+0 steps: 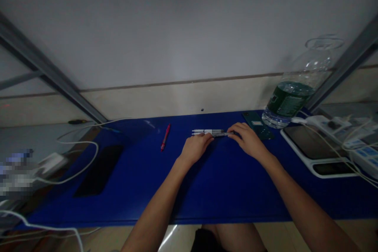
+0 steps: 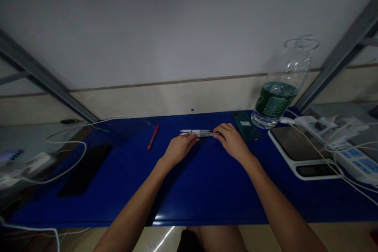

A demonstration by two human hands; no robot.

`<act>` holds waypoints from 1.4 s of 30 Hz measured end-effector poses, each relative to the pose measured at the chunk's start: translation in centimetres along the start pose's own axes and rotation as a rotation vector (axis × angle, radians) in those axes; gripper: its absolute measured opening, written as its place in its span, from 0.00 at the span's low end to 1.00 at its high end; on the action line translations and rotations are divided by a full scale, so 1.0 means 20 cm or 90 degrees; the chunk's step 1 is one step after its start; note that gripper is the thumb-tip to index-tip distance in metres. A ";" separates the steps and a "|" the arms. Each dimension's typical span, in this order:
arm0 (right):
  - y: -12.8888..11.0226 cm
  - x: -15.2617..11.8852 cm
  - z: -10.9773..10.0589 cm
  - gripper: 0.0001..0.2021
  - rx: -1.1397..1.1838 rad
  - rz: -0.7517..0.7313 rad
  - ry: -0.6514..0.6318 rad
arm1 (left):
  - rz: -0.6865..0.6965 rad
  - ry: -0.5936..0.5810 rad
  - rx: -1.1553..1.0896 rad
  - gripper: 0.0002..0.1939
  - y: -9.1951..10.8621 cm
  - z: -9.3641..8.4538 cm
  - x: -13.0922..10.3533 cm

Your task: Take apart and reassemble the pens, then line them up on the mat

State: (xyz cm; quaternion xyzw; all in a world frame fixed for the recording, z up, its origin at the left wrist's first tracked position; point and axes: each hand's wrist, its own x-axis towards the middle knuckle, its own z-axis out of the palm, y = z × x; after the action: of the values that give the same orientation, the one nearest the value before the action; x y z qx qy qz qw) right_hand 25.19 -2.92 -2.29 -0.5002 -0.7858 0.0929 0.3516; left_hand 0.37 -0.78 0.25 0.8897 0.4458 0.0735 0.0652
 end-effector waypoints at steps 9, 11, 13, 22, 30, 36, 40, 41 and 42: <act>-0.08 0.00 0.01 0.09 -0.015 -0.057 -0.022 | 0.027 -0.001 -0.012 0.18 0.02 0.01 0.00; -0.09 0.00 0.02 0.09 0.005 -0.059 -0.029 | 0.043 0.001 -0.017 0.18 0.02 0.02 0.00; -0.11 0.00 0.02 0.09 0.035 -0.056 -0.035 | 0.057 0.003 -0.029 0.18 0.03 0.03 0.00; -0.15 0.00 0.07 0.14 0.090 0.002 -0.098 | 0.100 -0.006 -0.070 0.20 0.09 0.03 -0.02; -0.16 0.00 0.06 0.11 0.195 0.129 -0.109 | 0.073 0.015 -0.095 0.22 0.10 0.01 -0.02; -0.17 0.00 0.07 0.11 0.183 0.085 -0.053 | 0.034 -0.003 -0.072 0.21 0.09 0.01 -0.02; -0.16 0.00 0.08 0.19 0.152 0.115 -0.067 | 0.056 -0.005 -0.087 0.21 0.11 0.01 -0.03; -0.16 0.00 0.09 0.22 0.155 0.133 -0.076 | 0.062 -0.007 -0.092 0.21 0.11 0.01 -0.03; -0.15 0.00 0.09 0.23 0.162 0.147 -0.080 | 0.067 -0.009 -0.094 0.21 0.11 0.01 -0.03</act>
State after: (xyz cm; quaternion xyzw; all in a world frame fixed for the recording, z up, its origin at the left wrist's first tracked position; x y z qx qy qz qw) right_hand 21.91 -4.11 -2.09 -0.5320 -0.7253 0.2625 0.3494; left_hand 1.80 -2.60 0.51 0.9051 0.3914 0.1034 0.1298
